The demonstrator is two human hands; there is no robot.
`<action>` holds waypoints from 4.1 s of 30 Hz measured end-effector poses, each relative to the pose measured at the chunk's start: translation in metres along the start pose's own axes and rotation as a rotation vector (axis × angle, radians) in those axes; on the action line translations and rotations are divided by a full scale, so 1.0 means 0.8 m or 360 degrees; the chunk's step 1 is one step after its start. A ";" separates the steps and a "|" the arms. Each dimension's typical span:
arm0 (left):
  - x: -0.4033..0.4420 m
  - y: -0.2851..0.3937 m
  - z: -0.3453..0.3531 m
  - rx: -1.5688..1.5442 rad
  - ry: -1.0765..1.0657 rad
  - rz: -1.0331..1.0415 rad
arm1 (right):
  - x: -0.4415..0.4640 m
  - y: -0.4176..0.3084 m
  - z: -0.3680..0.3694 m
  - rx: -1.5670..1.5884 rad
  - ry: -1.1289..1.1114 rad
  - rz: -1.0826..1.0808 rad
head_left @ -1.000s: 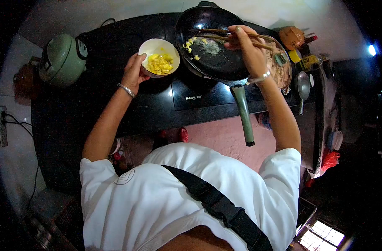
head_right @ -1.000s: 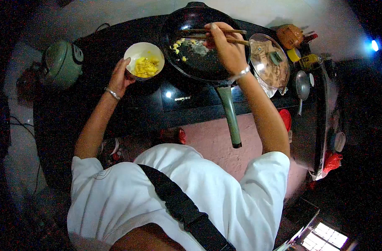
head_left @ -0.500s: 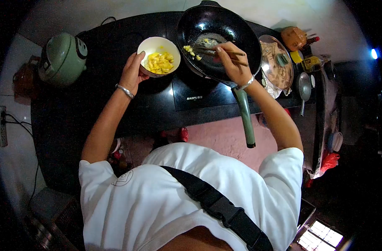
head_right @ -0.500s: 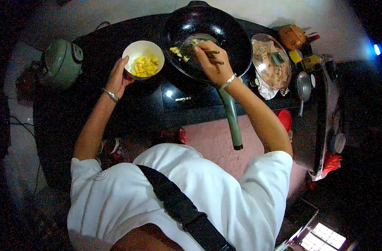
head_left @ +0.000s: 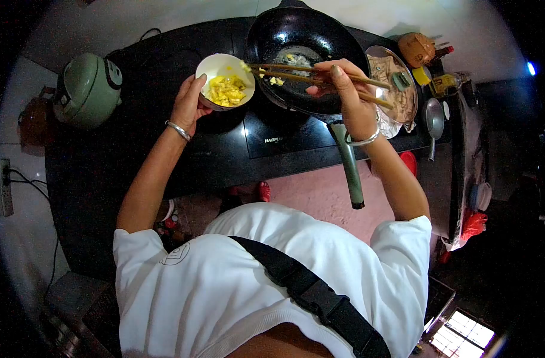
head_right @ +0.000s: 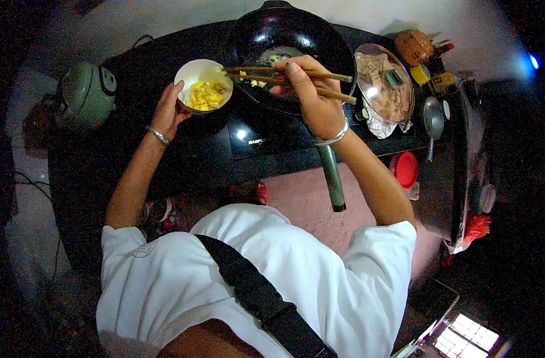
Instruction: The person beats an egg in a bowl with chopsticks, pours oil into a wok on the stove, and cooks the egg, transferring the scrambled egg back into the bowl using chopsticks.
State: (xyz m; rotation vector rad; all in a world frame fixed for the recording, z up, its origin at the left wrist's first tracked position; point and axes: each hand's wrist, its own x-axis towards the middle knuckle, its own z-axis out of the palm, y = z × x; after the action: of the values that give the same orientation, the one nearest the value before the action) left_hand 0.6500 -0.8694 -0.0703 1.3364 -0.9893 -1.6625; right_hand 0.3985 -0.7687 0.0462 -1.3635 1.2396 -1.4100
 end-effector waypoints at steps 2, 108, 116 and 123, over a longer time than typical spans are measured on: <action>0.002 0.000 0.000 -0.0005 -0.0009 0.0008 | 0.004 -0.006 -0.003 -0.0060 -0.0035 -0.0049; -0.007 0.009 0.001 0.0017 -0.0054 -0.0014 | 0.034 0.039 -0.015 -0.0109 0.0101 -0.0030; -0.008 0.009 0.001 0.0032 -0.0056 -0.0013 | 0.042 0.071 -0.004 -0.0270 0.0054 -0.0051; -0.013 0.015 0.004 0.0024 -0.0055 -0.0014 | 0.020 0.006 0.006 -0.0036 0.0199 0.0066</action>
State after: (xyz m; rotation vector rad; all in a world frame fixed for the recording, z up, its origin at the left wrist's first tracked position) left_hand 0.6492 -0.8646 -0.0547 1.3278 -1.0196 -1.6931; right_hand 0.4010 -0.7862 0.0444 -1.2736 1.3605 -1.4748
